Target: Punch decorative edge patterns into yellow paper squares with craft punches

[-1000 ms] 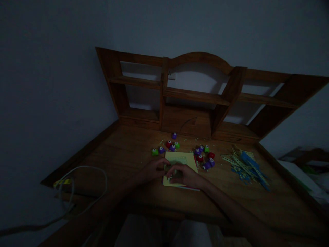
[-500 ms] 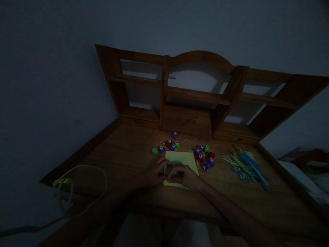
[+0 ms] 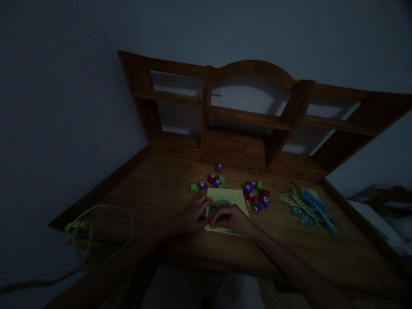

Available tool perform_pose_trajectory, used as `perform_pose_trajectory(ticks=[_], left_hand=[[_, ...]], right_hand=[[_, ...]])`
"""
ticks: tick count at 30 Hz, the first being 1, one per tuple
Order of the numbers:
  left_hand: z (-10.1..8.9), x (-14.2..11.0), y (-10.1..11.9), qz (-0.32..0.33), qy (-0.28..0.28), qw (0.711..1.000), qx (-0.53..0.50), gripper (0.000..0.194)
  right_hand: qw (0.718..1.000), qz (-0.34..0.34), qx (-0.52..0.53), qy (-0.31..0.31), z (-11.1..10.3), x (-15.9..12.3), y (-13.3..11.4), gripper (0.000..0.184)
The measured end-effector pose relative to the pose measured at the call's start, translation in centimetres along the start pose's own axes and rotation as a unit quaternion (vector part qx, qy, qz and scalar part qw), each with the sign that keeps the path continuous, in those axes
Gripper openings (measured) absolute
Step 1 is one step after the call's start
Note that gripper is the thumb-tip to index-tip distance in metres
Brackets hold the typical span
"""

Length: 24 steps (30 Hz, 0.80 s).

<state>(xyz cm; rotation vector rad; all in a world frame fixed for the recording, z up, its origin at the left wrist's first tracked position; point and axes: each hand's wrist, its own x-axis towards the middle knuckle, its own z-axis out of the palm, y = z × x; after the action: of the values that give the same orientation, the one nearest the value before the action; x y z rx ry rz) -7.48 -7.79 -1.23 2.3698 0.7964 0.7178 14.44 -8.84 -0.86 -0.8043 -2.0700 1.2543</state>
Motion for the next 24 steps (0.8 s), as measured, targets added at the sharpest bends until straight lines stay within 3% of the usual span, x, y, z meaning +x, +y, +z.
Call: perform_pose_trajectory(ticks=[10,18,24], left_hand=[[-0.3,0.2,0.1,-0.01,-0.017,1.0,-0.001,0.042],[-0.5,0.2,0.0,-0.01,-0.023,1.0,-0.006,0.042],[-0.5,0.1,0.0,-0.014,-0.021,1.0,-0.006,0.041]], right_hand=[[1.0,0.019,-0.002,-0.005,-0.5,0.0,-1.1,0.025],[0.998,0.012,0.02,-0.053,-1.2,-0.2,-1.3,0.03],[1.0,0.018,0.018,-0.006,-1.9,-1.0,-1.4,0.034]])
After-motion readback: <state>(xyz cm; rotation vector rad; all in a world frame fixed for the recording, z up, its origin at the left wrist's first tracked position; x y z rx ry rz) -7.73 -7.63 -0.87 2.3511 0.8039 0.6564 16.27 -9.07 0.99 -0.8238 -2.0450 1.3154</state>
